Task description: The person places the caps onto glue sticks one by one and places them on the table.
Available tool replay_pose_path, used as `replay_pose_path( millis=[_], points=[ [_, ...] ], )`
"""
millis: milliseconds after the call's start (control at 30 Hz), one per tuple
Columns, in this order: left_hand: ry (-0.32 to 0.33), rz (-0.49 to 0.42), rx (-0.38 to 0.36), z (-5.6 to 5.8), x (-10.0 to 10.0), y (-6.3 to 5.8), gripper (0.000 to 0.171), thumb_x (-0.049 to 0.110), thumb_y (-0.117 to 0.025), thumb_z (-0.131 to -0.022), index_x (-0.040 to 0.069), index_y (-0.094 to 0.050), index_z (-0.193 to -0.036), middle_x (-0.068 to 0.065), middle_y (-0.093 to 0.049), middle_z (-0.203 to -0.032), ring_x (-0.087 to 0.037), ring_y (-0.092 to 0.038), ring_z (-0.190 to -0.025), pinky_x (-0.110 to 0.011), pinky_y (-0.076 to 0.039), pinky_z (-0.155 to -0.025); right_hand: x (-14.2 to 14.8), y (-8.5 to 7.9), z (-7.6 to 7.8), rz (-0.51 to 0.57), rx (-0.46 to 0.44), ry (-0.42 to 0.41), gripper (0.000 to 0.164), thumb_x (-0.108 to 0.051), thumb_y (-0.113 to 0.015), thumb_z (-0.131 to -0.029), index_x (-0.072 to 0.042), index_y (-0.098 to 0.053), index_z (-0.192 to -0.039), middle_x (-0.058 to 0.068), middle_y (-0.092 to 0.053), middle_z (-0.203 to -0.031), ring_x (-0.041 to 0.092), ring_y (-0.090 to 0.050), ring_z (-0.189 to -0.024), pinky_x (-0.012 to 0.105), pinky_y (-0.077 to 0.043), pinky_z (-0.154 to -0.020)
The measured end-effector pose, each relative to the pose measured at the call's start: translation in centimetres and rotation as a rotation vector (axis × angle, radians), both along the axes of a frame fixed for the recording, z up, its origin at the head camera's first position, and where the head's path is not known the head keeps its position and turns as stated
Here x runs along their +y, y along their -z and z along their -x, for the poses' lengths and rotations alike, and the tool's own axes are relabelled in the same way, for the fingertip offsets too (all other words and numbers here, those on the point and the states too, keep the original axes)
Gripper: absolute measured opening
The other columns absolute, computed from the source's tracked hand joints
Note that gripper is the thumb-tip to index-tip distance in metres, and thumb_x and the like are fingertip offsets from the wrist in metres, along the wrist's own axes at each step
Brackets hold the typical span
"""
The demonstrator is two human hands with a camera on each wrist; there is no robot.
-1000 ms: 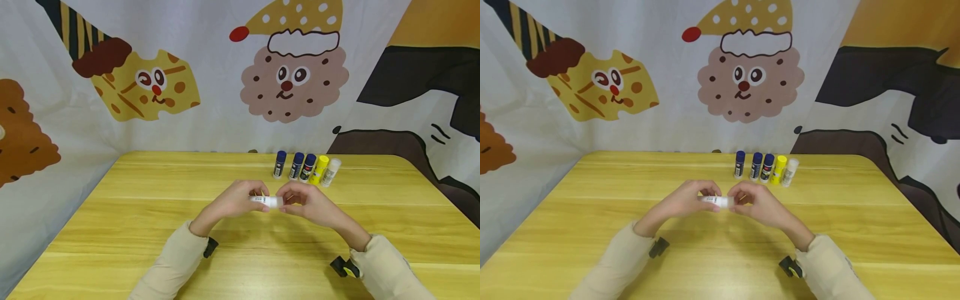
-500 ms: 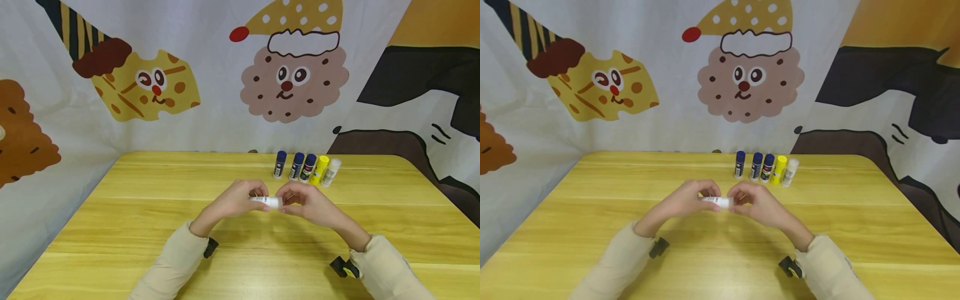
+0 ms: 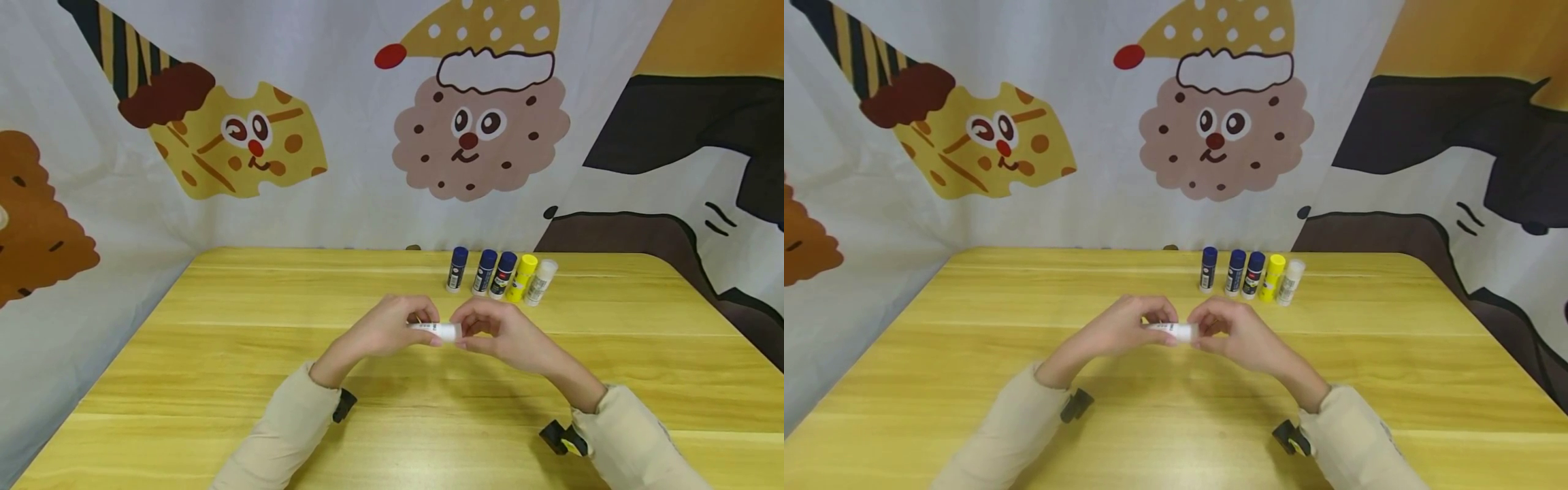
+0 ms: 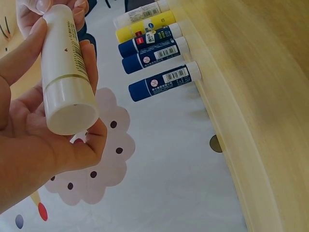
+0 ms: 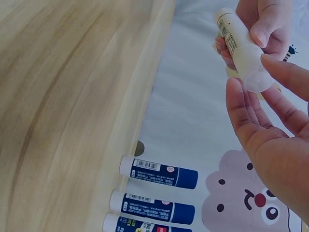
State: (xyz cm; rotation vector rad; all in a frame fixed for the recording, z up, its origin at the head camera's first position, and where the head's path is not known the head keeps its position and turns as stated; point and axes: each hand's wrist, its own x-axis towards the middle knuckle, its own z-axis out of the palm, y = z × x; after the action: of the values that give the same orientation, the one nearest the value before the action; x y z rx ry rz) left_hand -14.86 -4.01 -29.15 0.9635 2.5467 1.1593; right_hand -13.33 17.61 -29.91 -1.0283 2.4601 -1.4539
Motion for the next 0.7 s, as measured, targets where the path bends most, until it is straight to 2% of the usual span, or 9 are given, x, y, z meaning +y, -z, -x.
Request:
replay_pose_path(
  millis=[267,700],
  points=[
    [0.013,-0.007,-0.002,0.05,0.0,0.07,0.016,0.015,-0.07,-0.081,0.007,-0.063,-0.092,0.001,-0.062,-0.082,-0.014,-0.058,-0.075,-0.023,-0.045,-0.064,-0.01,0.12,-0.03,0.01,0.009,-0.01,0.021,0.003,-0.067,-0.08,-0.003,-0.061,-0.098,0.007,-0.057,-0.093,0.018,-0.058,-0.079,0.031,-0.051,-0.07],
    [0.037,-0.018,0.006,0.07,-0.1,0.06,0.014,0.016,-0.068,-0.082,0.007,-0.063,-0.092,0.001,-0.063,-0.083,-0.012,-0.057,-0.075,-0.022,-0.045,-0.065,-0.08,0.26,0.01,0.033,0.022,-0.015,0.021,0.004,-0.067,-0.079,-0.003,-0.061,-0.098,0.007,-0.058,-0.093,0.018,-0.058,-0.079,0.03,-0.051,-0.07]
  ],
)
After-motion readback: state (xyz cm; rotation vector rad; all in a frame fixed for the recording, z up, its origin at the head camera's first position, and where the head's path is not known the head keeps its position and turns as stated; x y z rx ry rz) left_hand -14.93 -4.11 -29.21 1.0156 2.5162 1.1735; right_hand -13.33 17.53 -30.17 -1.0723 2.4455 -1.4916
